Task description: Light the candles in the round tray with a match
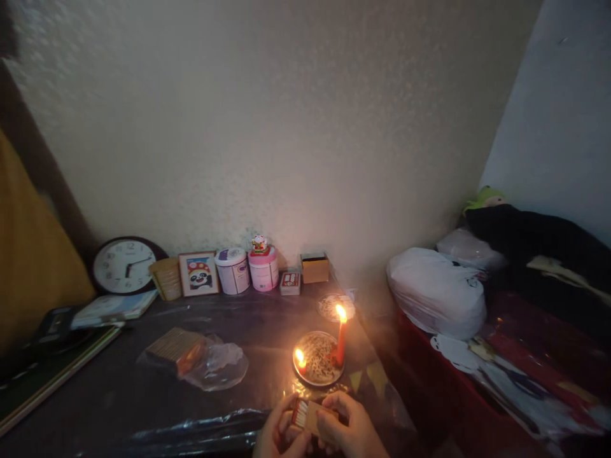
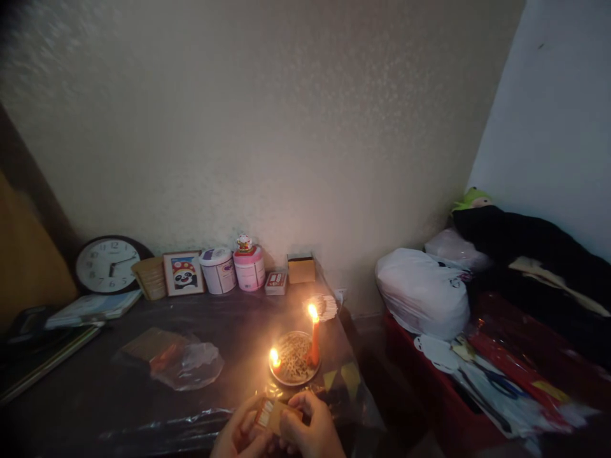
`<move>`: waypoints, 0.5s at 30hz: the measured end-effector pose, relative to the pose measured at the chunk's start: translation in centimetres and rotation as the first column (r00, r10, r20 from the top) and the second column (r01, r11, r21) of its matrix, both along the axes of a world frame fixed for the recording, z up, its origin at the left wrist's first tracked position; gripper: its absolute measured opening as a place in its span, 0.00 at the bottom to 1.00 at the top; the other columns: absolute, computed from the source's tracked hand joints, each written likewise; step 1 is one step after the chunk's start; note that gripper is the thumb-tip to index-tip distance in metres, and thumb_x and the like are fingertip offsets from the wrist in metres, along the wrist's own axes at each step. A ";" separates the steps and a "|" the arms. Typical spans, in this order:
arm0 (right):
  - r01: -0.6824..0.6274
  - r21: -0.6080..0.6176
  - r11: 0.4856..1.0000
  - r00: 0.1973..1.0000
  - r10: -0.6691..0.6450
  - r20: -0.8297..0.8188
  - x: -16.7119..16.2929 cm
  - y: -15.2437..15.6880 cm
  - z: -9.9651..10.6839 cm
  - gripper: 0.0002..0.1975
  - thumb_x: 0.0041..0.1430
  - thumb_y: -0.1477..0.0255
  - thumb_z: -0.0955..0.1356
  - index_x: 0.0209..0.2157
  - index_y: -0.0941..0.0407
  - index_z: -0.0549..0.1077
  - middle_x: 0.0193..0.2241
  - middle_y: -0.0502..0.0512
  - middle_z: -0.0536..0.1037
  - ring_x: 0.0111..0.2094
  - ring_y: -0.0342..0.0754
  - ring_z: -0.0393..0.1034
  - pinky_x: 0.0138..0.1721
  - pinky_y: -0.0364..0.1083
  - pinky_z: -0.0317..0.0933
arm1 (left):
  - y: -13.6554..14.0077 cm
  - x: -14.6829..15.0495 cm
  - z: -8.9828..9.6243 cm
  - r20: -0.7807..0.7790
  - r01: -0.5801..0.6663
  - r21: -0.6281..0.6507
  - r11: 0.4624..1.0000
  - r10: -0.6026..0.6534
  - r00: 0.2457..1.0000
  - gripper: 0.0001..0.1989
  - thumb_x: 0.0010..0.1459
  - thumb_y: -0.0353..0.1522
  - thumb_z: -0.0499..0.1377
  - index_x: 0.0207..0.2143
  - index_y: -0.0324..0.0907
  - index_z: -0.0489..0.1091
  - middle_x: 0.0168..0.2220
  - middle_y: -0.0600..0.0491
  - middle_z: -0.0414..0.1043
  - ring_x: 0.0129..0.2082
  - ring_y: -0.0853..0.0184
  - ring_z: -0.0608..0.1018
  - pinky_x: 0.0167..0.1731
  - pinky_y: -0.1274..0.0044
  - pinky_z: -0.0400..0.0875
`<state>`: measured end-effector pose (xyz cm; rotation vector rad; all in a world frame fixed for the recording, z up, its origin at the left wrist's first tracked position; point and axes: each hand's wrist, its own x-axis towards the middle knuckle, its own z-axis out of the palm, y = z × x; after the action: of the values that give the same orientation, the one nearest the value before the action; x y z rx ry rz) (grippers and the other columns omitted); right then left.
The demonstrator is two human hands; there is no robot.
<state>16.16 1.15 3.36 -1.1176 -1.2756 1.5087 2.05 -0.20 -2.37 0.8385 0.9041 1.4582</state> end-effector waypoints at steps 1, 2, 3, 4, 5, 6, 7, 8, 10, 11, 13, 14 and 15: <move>0.000 0.001 1.000 1.000 0.000 -0.008 0.0 0.0 -0.1 0.18 0.46 0.60 0.70 0.31 0.58 0.64 0.16 0.46 0.72 0.16 0.40 0.63 0.20 0.40 0.56 | 0.0 -0.1 0.1 -0.004 0.006 -0.007 1.000 -0.006 1.000 0.36 0.39 0.41 0.70 0.49 0.40 0.62 0.24 0.52 0.76 0.17 0.68 0.73 0.17 0.79 0.62; 0.000 0.003 1.000 1.000 0.001 -0.013 0.0 0.1 -0.3 0.18 0.45 0.59 0.70 0.31 0.58 0.64 0.16 0.46 0.72 0.16 0.40 0.64 0.20 0.40 0.56 | -0.1 -0.1 0.3 -0.009 0.009 -0.008 1.000 -0.009 1.000 0.36 0.39 0.41 0.70 0.50 0.40 0.61 0.24 0.52 0.75 0.17 0.68 0.73 0.16 0.80 0.62; 0.003 0.008 1.000 1.000 -0.003 -0.014 0.0 0.1 -0.4 0.18 0.45 0.59 0.71 0.31 0.58 0.65 0.17 0.46 0.71 0.16 0.40 0.64 0.19 0.40 0.56 | -0.2 -0.1 0.5 -0.012 0.013 -0.007 1.000 -0.013 1.000 0.37 0.39 0.42 0.70 0.50 0.39 0.61 0.23 0.52 0.75 0.18 0.67 0.73 0.17 0.79 0.62; 0.009 0.016 1.000 1.000 -0.009 -0.011 0.0 0.2 -0.6 0.18 0.45 0.59 0.71 0.31 0.58 0.66 0.17 0.46 0.71 0.16 0.40 0.64 0.19 0.39 0.56 | -0.3 -0.1 0.6 -0.009 0.019 -0.009 1.000 -0.019 1.000 0.38 0.39 0.42 0.70 0.51 0.39 0.60 0.23 0.52 0.76 0.18 0.67 0.74 0.17 0.79 0.63; 0.017 0.024 1.000 1.000 -0.016 -0.004 0.0 0.2 -0.7 0.18 0.46 0.60 0.70 0.32 0.59 0.66 0.17 0.45 0.71 0.16 0.40 0.63 0.19 0.39 0.56 | -0.3 0.0 0.8 -0.002 0.027 -0.012 1.000 -0.027 1.000 0.39 0.39 0.43 0.70 0.51 0.38 0.59 0.23 0.52 0.76 0.18 0.66 0.74 0.18 0.78 0.63; 0.022 0.032 0.999 1.000 -0.022 0.004 0.1 0.2 -0.8 0.17 0.47 0.60 0.70 0.32 0.59 0.67 0.16 0.45 0.71 0.16 0.40 0.63 0.18 0.39 0.55 | -0.4 0.0 1.0 0.009 0.038 -0.015 0.999 -0.038 0.999 0.40 0.38 0.43 0.70 0.51 0.39 0.59 0.23 0.52 0.76 0.19 0.66 0.74 0.19 0.78 0.64; 0.026 0.037 0.999 1.000 -0.027 0.009 0.1 0.3 -1.0 0.17 0.48 0.61 0.70 0.32 0.59 0.67 0.16 0.45 0.70 0.16 0.39 0.63 0.18 0.39 0.55 | -0.5 0.1 1.1 0.020 0.052 -0.019 0.998 -0.051 0.998 0.40 0.38 0.43 0.70 0.51 0.39 0.59 0.23 0.52 0.76 0.19 0.66 0.75 0.19 0.78 0.64; 0.030 0.039 0.999 0.999 -0.031 0.012 0.1 0.3 -1.2 0.16 0.48 0.61 0.69 0.32 0.59 0.68 0.16 0.45 0.71 0.15 0.39 0.63 0.18 0.39 0.55 | -0.5 0.2 1.2 0.029 0.068 -0.015 0.998 -0.068 0.997 0.39 0.38 0.42 0.71 0.50 0.40 0.60 0.23 0.51 0.76 0.19 0.66 0.75 0.20 0.78 0.65; 0.036 0.040 0.999 0.999 -0.037 0.025 0.1 0.4 -1.5 0.15 0.49 0.62 0.69 0.33 0.59 0.69 0.17 0.45 0.71 0.15 0.40 0.63 0.18 0.39 0.55 | -0.5 0.3 1.2 0.030 0.105 0.007 0.994 -0.106 0.994 0.34 0.39 0.41 0.71 0.47 0.41 0.63 0.24 0.51 0.77 0.20 0.66 0.75 0.20 0.78 0.65; 0.039 0.041 0.998 0.999 -0.040 0.033 0.1 0.4 -1.6 0.15 0.49 0.62 0.68 0.33 0.59 0.69 0.17 0.46 0.71 0.16 0.40 0.63 0.18 0.39 0.55 | -0.5 0.3 1.2 0.026 0.120 0.024 0.993 -0.120 0.992 0.31 0.39 0.41 0.70 0.45 0.41 0.64 0.24 0.51 0.77 0.20 0.66 0.75 0.20 0.78 0.65; 0.042 0.053 0.998 0.997 -0.045 0.058 0.2 0.4 -1.6 0.14 0.50 0.63 0.68 0.34 0.59 0.69 0.18 0.47 0.72 0.16 0.41 0.64 0.19 0.40 0.57 | -0.4 0.3 1.0 0.031 0.137 0.052 0.989 -0.139 0.990 0.28 0.40 0.41 0.70 0.41 0.42 0.66 0.23 0.52 0.77 0.20 0.67 0.75 0.21 0.78 0.65; 0.040 0.066 0.997 0.996 -0.045 0.076 0.3 0.4 -1.6 0.13 0.51 0.64 0.67 0.34 0.59 0.70 0.19 0.48 0.73 0.18 0.42 0.65 0.19 0.40 0.58 | -0.3 0.3 0.9 0.033 0.141 0.059 0.988 -0.143 0.989 0.27 0.40 0.41 0.70 0.40 0.42 0.66 0.23 0.52 0.77 0.20 0.68 0.75 0.21 0.79 0.65; 0.039 0.087 0.995 0.994 -0.047 0.100 0.3 0.4 -1.4 0.13 0.51 0.65 0.67 0.35 0.59 0.70 0.21 0.50 0.75 0.19 0.43 0.67 0.21 0.41 0.60 | -0.3 0.2 0.8 0.027 0.142 0.062 0.988 -0.144 0.989 0.26 0.40 0.41 0.70 0.39 0.42 0.66 0.22 0.53 0.77 0.19 0.69 0.75 0.21 0.79 0.64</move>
<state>16.47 1.55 1.93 -1.1720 -1.3634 1.3678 2.28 -0.48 -1.57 0.9035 0.7641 1.3748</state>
